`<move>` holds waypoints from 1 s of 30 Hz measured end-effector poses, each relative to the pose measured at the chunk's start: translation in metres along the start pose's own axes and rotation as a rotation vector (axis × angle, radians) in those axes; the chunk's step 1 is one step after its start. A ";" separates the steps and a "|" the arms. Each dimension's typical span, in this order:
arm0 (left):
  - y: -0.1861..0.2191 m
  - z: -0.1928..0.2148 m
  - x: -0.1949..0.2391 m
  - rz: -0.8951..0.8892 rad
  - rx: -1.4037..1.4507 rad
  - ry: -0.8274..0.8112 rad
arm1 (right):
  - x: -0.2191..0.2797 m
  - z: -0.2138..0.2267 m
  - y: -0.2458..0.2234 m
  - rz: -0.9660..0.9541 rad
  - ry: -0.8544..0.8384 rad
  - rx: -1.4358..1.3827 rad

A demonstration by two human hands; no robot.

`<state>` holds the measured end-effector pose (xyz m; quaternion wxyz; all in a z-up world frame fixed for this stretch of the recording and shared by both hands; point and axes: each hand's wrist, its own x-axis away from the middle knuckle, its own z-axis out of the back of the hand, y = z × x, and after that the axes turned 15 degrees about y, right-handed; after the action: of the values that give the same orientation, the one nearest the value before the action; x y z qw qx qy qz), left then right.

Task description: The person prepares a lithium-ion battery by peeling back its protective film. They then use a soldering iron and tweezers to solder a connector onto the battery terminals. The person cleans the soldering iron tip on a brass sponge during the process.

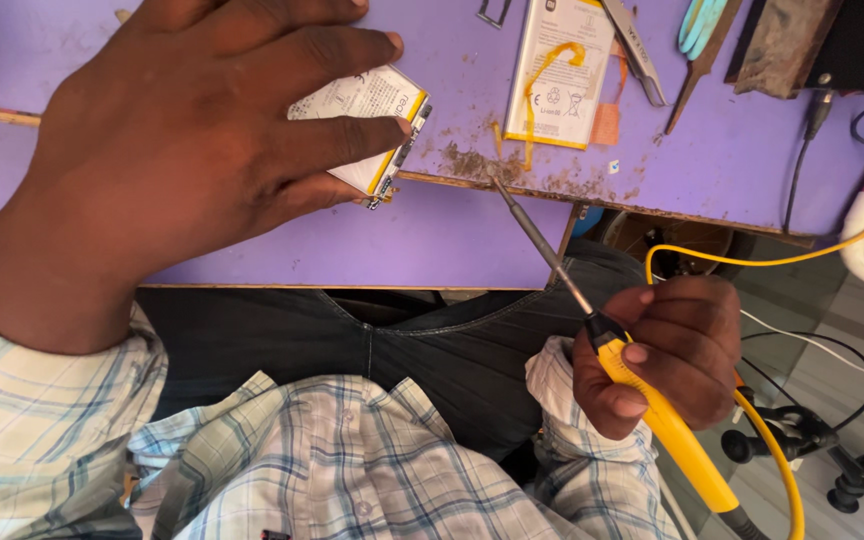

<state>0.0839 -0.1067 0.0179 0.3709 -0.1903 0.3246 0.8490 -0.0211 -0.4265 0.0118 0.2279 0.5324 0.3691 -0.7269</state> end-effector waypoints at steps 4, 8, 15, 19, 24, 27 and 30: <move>0.000 0.000 0.001 -0.001 -0.013 -0.001 | 0.000 -0.004 0.002 0.019 0.038 -0.038; -0.001 0.000 0.000 -0.003 0.004 -0.002 | 0.000 -0.004 0.002 0.011 0.025 -0.035; -0.001 0.000 0.001 0.005 -0.012 -0.020 | -0.003 -0.005 -0.009 -0.052 -0.020 0.083; -0.001 0.000 0.001 0.004 -0.015 -0.015 | -0.004 -0.007 -0.008 -0.043 -0.013 0.069; -0.001 0.000 0.001 0.005 -0.014 -0.020 | -0.003 -0.006 -0.007 -0.052 -0.014 0.058; -0.001 0.000 0.002 0.003 -0.018 -0.018 | -0.003 -0.004 -0.006 -0.025 -0.021 0.047; -0.001 0.000 0.001 -0.001 -0.019 -0.015 | -0.002 -0.004 -0.006 -0.025 -0.011 0.039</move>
<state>0.0841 -0.1054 0.0164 0.3720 -0.1875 0.3137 0.8533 -0.0227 -0.4201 0.0149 0.2104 0.5279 0.3604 -0.7397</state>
